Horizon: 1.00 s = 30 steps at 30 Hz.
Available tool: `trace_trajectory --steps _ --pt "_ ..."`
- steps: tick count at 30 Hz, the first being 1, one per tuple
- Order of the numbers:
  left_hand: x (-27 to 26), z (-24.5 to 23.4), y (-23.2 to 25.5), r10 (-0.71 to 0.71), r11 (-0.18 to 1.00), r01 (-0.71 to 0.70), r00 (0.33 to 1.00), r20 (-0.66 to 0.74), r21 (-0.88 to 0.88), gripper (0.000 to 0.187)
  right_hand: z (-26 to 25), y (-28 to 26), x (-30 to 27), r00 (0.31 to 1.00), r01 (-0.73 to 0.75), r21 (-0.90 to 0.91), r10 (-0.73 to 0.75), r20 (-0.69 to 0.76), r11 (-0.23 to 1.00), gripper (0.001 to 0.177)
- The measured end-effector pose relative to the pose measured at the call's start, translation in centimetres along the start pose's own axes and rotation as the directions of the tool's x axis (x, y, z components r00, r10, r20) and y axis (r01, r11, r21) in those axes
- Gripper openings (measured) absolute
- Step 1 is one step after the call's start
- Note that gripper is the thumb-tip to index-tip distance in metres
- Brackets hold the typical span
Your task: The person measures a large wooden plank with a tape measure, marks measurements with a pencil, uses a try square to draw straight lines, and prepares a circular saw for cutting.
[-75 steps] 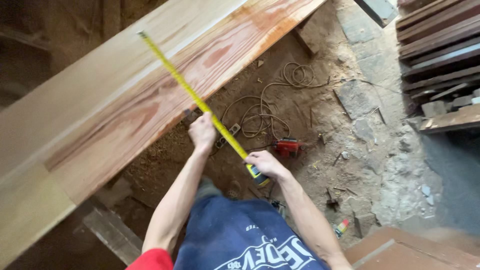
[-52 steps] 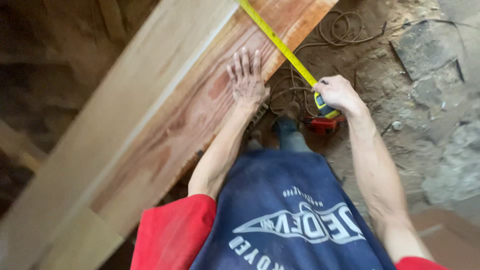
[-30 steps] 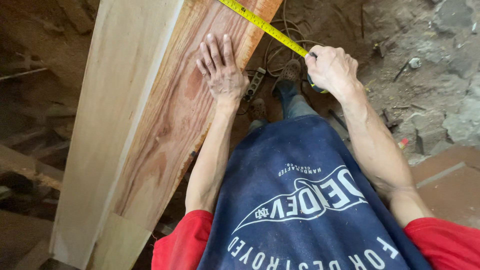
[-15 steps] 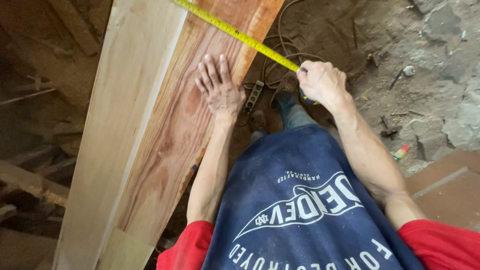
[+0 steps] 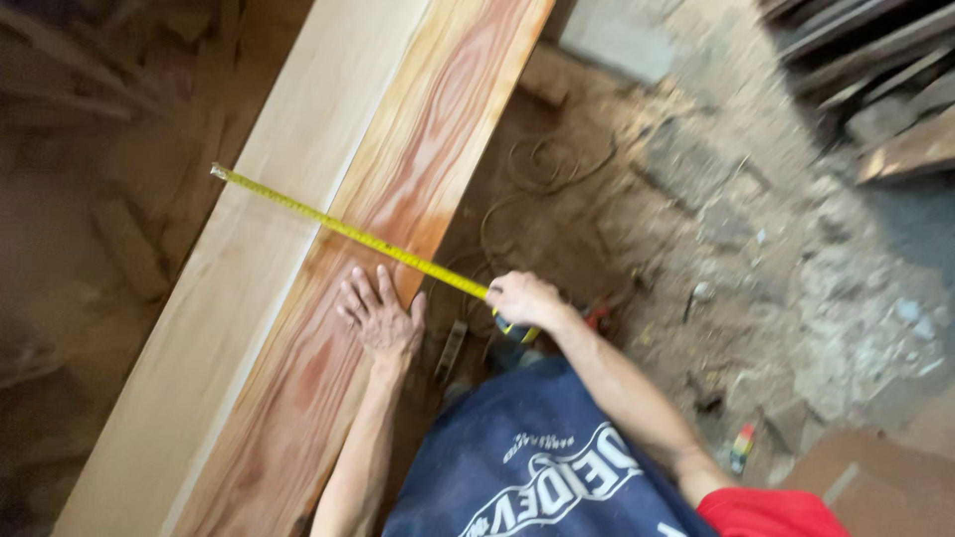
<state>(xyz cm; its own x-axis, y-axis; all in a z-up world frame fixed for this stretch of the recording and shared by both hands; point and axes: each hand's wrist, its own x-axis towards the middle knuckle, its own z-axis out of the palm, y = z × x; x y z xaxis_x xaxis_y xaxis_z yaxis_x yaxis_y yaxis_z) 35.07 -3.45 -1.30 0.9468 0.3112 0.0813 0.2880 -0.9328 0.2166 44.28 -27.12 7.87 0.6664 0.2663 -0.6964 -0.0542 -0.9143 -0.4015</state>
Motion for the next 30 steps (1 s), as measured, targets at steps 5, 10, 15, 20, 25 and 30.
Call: trace_trajectory --steps 5,10,15,20,25,30 --pt "6.3 3.4 5.6 0.001 0.999 -0.001 1.000 -0.010 0.038 0.080 -5.9 4.1 2.6 0.997 0.017 0.134 -0.007 -0.079 0.991 0.032" --pt "11.3 4.7 9.2 0.133 0.990 -0.135 0.990 -0.053 -0.033 0.076 -10.2 9.5 4.0 0.987 0.022 0.193 0.010 -0.162 0.981 0.032" --pt "17.0 5.2 13.8 0.184 0.982 -0.184 0.983 -0.002 -0.050 0.077 -13.6 14.5 5.7 0.966 0.013 0.325 0.072 -0.247 0.946 0.029" --pt "23.7 6.2 19.4 0.232 0.971 -0.230 0.972 0.030 -0.070 0.075 -18.0 18.5 8.5 0.957 0.021 0.362 0.087 -0.278 0.932 0.028" --pt "33.3 8.9 26.6 0.267 0.959 -0.257 0.961 0.072 -0.119 0.076 -26.2 22.0 14.5 0.956 0.004 0.316 0.090 -0.279 0.949 0.028" --pt "43.6 11.3 34.8 0.257 0.954 -0.242 0.964 0.068 -0.179 0.077 -38.4 23.6 22.6 0.957 0.018 0.284 0.066 -0.283 0.959 0.028"
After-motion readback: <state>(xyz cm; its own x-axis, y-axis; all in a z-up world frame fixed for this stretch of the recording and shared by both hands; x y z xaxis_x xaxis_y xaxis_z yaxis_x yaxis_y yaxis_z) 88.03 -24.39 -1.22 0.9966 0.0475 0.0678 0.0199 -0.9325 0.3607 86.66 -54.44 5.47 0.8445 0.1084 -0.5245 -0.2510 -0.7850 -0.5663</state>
